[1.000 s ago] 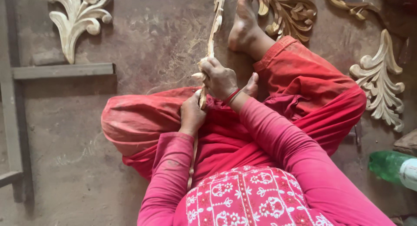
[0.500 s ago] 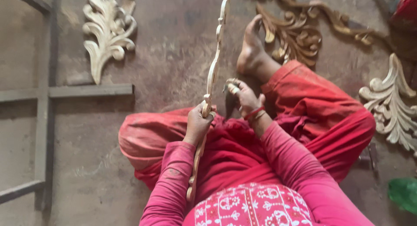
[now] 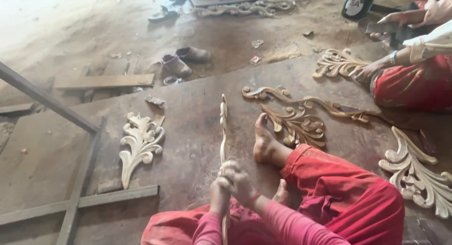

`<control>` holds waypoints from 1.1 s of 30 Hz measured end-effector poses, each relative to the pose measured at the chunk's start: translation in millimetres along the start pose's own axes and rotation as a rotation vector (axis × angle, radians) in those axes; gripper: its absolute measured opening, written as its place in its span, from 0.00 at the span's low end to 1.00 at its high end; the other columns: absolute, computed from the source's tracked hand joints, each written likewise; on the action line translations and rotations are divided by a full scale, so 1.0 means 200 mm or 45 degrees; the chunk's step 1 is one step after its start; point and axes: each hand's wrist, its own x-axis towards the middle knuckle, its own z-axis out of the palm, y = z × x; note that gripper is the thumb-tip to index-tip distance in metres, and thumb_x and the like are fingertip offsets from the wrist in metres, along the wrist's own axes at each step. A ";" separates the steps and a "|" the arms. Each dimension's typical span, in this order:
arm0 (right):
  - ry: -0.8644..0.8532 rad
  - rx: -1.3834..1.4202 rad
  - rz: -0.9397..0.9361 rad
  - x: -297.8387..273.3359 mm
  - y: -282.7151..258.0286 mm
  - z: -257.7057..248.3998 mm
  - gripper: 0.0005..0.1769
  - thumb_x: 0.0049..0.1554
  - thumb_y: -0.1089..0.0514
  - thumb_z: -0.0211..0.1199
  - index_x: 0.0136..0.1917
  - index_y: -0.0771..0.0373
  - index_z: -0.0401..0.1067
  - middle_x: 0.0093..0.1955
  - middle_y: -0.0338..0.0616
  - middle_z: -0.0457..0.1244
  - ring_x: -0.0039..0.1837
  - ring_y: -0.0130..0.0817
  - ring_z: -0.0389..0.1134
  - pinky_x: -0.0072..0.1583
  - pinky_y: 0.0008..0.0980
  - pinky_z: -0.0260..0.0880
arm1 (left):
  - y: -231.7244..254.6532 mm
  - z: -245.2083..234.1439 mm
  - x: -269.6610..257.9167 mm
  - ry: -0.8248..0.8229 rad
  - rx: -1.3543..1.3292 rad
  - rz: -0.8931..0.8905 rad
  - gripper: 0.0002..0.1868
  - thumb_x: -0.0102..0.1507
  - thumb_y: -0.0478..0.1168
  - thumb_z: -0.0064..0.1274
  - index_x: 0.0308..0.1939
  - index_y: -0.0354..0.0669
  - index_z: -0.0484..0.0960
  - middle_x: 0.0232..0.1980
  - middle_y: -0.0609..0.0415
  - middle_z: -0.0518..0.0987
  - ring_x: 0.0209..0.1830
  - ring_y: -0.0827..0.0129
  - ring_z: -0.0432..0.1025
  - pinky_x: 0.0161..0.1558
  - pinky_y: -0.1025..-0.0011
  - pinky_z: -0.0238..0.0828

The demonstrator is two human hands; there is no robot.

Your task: The person sits on the floor and uses a small chisel to carve and smooth a decorative wooden piece. They hold the piece with one hand and carefully chip away wood with the other, occasionally rotating the piece to work on different edges.

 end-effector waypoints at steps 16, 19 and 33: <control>-0.329 -0.159 -0.028 -0.21 -0.02 -0.05 0.31 0.50 0.65 0.64 0.68 0.65 0.71 0.70 0.50 0.64 0.64 0.52 0.63 0.66 0.43 0.65 | -0.21 0.04 -0.04 -0.074 -0.620 -0.404 0.16 0.67 0.31 0.40 0.55 0.42 0.78 0.40 0.52 0.81 0.34 0.71 0.75 0.32 0.71 0.73; -0.158 -0.132 -0.043 -0.19 0.00 -0.05 0.25 0.53 0.67 0.63 0.64 0.63 0.75 0.65 0.47 0.68 0.62 0.48 0.67 0.64 0.40 0.69 | -0.21 0.03 -0.03 -0.108 -0.534 -0.249 0.17 0.66 0.27 0.44 0.55 0.43 0.80 0.40 0.54 0.81 0.33 0.73 0.74 0.30 0.73 0.71; -0.301 -0.166 -0.117 -0.07 -0.09 -0.13 0.20 0.57 0.59 0.66 0.62 0.64 0.75 0.65 0.48 0.68 0.57 0.46 0.68 0.61 0.40 0.68 | -0.20 0.05 -0.06 -0.190 -0.682 -0.158 0.11 0.65 0.27 0.44 0.47 0.41 0.79 0.34 0.58 0.76 0.27 0.79 0.70 0.24 0.78 0.64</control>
